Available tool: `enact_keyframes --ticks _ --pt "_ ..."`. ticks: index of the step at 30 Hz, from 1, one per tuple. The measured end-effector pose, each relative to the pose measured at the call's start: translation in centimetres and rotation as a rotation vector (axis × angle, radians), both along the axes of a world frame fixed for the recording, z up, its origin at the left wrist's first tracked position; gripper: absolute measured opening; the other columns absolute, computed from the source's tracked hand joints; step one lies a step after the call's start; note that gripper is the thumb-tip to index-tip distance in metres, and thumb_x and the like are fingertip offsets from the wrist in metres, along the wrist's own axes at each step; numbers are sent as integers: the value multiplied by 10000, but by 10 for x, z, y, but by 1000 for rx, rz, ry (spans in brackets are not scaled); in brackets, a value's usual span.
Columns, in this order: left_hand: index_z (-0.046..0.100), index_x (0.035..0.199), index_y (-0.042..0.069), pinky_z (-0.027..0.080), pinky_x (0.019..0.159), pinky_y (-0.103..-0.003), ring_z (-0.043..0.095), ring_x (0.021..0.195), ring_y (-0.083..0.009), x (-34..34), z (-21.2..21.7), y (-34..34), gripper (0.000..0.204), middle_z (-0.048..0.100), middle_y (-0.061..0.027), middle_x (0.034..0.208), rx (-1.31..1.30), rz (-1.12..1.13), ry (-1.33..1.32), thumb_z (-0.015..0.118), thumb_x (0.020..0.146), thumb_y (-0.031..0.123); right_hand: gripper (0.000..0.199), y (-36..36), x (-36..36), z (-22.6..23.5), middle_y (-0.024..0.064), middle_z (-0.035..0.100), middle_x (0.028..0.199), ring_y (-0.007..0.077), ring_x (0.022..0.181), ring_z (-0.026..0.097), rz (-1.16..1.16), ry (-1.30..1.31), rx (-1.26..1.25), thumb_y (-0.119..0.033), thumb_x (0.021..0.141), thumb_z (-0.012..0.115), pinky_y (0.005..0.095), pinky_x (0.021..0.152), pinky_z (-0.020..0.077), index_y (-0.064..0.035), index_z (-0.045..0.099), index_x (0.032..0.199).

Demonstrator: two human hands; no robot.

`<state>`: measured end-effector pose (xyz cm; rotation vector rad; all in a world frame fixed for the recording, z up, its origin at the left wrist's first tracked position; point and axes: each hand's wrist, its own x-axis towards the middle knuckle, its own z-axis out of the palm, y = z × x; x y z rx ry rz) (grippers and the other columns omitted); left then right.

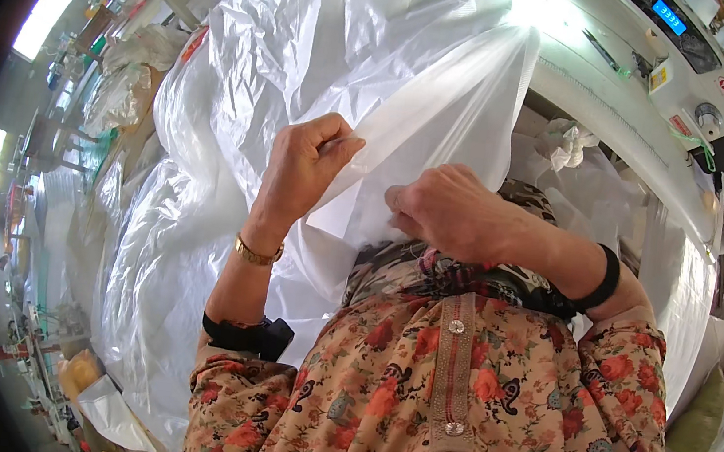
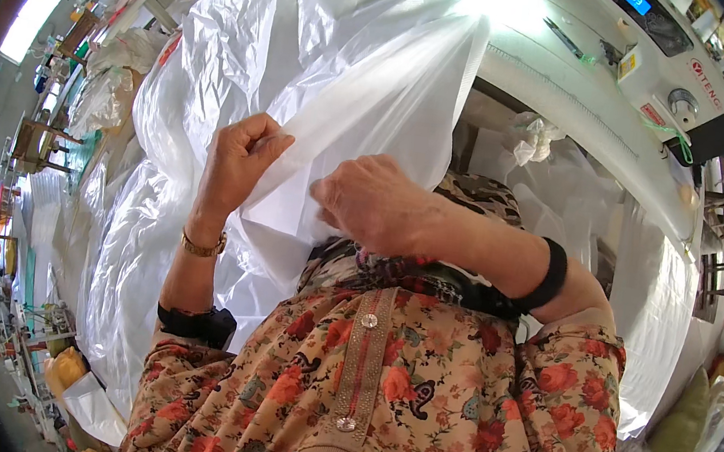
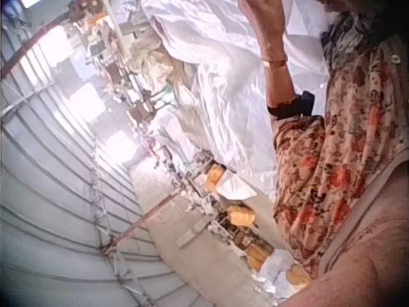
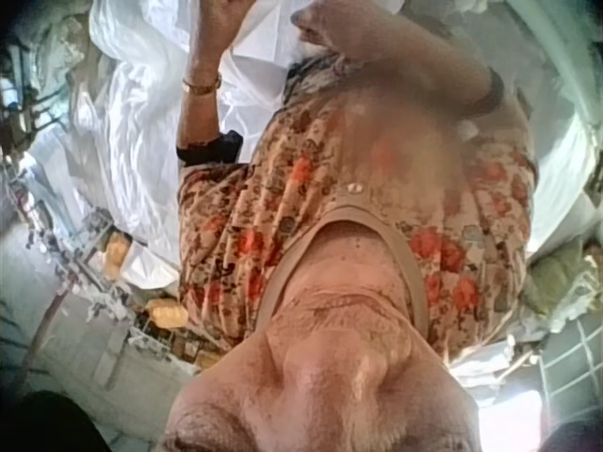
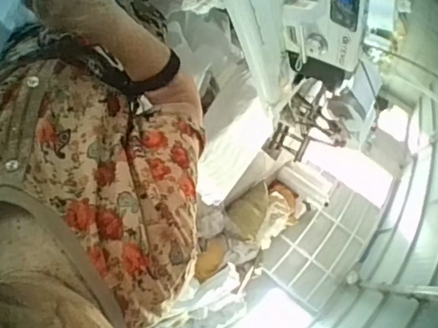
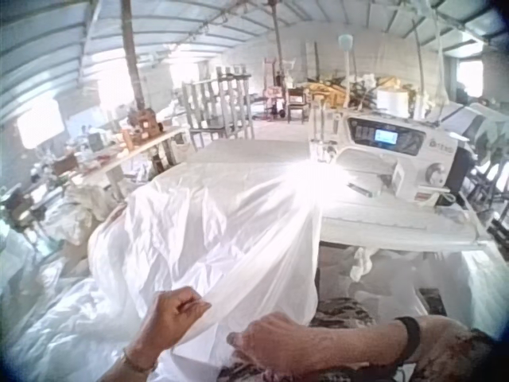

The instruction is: Sewing the seams of a large white plastic bag using an industrial sewing machine.

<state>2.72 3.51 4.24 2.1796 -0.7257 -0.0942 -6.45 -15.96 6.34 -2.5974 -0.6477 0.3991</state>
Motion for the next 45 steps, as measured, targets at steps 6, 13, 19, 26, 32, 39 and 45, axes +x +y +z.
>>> enact_keyframes --ticks 6,13,19,26,32,39,45 --pt "607 769 0 354 529 -223 387 637 -16 -22 -24 -19 155 471 70 633 -125 -299 328 667 872 99 155 7 -23 -3 182 588 643 386 654 630 121 -182 144 -121 857 588 443 585 483 0 548 768" --pt "619 853 -25 412 604 -244 406 705 -39 -36 -44 -27 135 490 30 695 -88 -345 473 596 910 94 69 11 -26 -21 183 589 644 360 629 637 198 -241 174 -13 746 585 407 573 499 8 525 720" --pt "628 878 -37 415 600 -238 429 705 -30 -33 -52 -27 103 520 36 708 -103 -357 496 590 894 58 90 4 -35 -8 162 633 657 306 684 680 260 -229 15 -50 788 559 386 636 528 24 592 827" --pt "626 858 -11 422 596 -209 453 698 -7 -27 -60 -22 92 566 65 714 -151 -326 525 625 893 74 86 3 -24 -29 143 651 689 280 687 684 226 -203 -97 -52 789 559 371 630 531 15 584 837" --pt "624 864 -16 429 609 -213 456 693 -19 -28 -51 -22 106 561 57 711 -71 -343 448 605 903 81 74 12 -31 -30 177 610 684 298 629 665 210 -395 93 -23 751 573 366 547 519 17 525 791" --pt "594 840 -30 391 580 -240 396 680 -36 -33 -44 -24 193 470 43 675 -173 -354 489 591 930 140 85 17 -33 -34 160 612 706 273 664 664 258 -447 64 -55 758 583 358 560 523 11 540 790" --pt "572 781 -27 344 527 -234 349 621 -31 -34 -36 -25 259 418 54 616 -125 -306 492 631 930 177 131 0 -35 -32 147 616 710 274 676 655 309 -516 122 -78 780 583 360 600 528 7 550 874"
